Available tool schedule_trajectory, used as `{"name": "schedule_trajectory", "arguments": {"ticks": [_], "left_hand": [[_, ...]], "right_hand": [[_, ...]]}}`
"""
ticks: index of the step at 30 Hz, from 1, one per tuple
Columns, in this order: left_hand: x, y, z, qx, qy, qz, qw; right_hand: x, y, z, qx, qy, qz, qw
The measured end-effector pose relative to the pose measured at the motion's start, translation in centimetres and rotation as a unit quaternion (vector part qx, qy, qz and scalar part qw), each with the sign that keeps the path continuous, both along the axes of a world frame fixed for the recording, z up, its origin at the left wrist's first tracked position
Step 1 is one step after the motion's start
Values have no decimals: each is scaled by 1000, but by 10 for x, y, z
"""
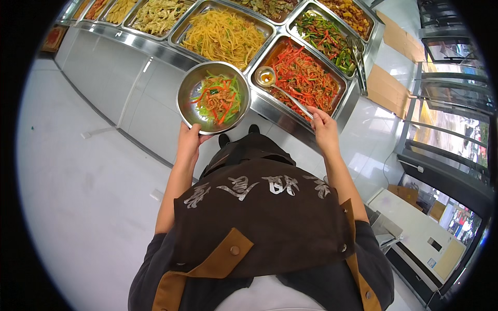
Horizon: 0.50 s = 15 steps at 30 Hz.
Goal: The person assembles a meal by scooping mixed vegetables from a buffet tray into a metal bowl, then scoops rice from a rice cooker into a plastic container. They add shredded cabbage to the rice and pour the mixed vegetables on top, completing the meal assembly.
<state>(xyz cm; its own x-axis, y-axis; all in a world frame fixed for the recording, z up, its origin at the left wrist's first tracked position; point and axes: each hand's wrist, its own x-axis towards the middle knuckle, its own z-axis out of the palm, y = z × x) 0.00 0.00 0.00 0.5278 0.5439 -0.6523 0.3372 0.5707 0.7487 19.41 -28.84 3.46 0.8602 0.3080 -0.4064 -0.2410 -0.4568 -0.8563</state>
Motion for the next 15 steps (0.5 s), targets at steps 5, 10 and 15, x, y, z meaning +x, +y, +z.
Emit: {"name": "schedule_trajectory", "arguments": {"ticks": [5,10,15], "left_hand": [[6,4,8,33,-3,-40,999],[23,0,20,26,-35,-65,997],[22,-1,42,12,-65,-83,994]], "right_hand": [[-22,-2,35,22,-71,-10,997],[-43,-2,82,8,-138,15,990],[-53,-5,91,123,20,-77,989]]}}
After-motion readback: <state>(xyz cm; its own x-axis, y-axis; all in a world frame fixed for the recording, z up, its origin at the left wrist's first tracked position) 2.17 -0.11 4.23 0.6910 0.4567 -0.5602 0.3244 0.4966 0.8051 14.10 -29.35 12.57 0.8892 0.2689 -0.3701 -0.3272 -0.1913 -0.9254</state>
